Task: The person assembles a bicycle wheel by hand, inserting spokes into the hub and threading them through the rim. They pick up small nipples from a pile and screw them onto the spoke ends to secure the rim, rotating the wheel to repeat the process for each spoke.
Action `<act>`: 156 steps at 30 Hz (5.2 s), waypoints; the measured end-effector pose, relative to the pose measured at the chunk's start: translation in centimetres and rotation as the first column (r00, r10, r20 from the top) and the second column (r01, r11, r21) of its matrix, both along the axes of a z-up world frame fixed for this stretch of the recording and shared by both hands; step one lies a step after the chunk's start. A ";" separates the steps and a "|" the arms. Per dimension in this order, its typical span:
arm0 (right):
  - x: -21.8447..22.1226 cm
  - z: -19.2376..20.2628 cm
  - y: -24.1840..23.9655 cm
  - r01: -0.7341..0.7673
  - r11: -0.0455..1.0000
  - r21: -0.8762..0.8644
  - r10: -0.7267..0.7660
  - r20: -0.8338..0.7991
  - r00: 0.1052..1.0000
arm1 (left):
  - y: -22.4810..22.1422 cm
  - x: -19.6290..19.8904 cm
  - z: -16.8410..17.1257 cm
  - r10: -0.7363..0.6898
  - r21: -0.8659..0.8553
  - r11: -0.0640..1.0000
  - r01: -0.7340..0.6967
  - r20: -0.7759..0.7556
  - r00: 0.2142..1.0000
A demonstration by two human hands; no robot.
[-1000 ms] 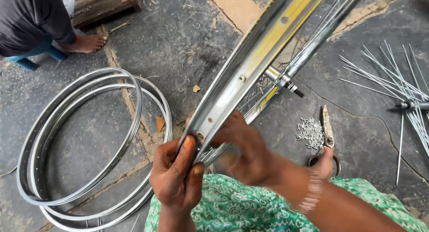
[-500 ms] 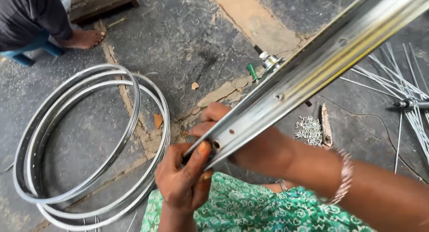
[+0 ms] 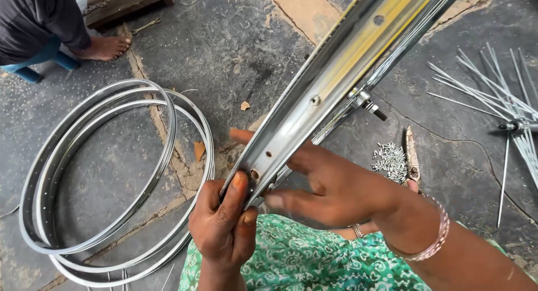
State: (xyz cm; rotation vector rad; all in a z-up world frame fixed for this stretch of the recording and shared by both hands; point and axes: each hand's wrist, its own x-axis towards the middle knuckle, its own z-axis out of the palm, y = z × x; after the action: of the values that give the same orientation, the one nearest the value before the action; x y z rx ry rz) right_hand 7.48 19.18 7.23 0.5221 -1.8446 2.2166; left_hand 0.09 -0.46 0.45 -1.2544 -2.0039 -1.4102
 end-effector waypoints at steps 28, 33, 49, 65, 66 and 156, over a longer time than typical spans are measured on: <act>-1.6 -2.3 -0.4 0.793 0.186 0.580 -0.148 -0.781 0.607 | 0.2 -0.3 -0.6 0.014 0.080 0.997 -0.015 0.021 1.000; -2.0 -3.3 -1.6 0.766 0.307 0.565 -0.328 -0.693 0.642 | 0.8 -0.2 -1.1 -0.006 0.160 0.987 0.003 0.016 1.000; -1.5 -9.7 -3.0 0.717 0.680 0.152 -0.554 -0.534 0.639 | 1.4 0.8 -0.9 -0.101 0.209 0.974 0.082 0.080 0.992; -0.5 -5.1 3.4 0.188 0.973 -0.133 -0.190 -0.007 0.982 | -0.4 -0.8 1.0 -0.149 -0.011 0.988 0.153 0.165 0.975; 0.4 -5.2 3.1 0.274 0.957 -0.095 -0.281 -0.061 0.958 | -0.5 -0.7 1.1 -0.160 -0.042 0.985 0.170 0.175 0.971; 1.4 -20.7 19.3 0.374 0.853 0.364 -0.505 0.398 0.766 | 3.8 1.8 11.6 0.017 -0.006 1.000 -0.016 0.477 0.879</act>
State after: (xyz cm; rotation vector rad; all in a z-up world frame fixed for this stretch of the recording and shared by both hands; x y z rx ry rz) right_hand 8.93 38.45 -13.45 -0.4597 -2.2210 1.8816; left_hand 1.86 3.37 12.02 -0.9443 -2.3149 -1.8513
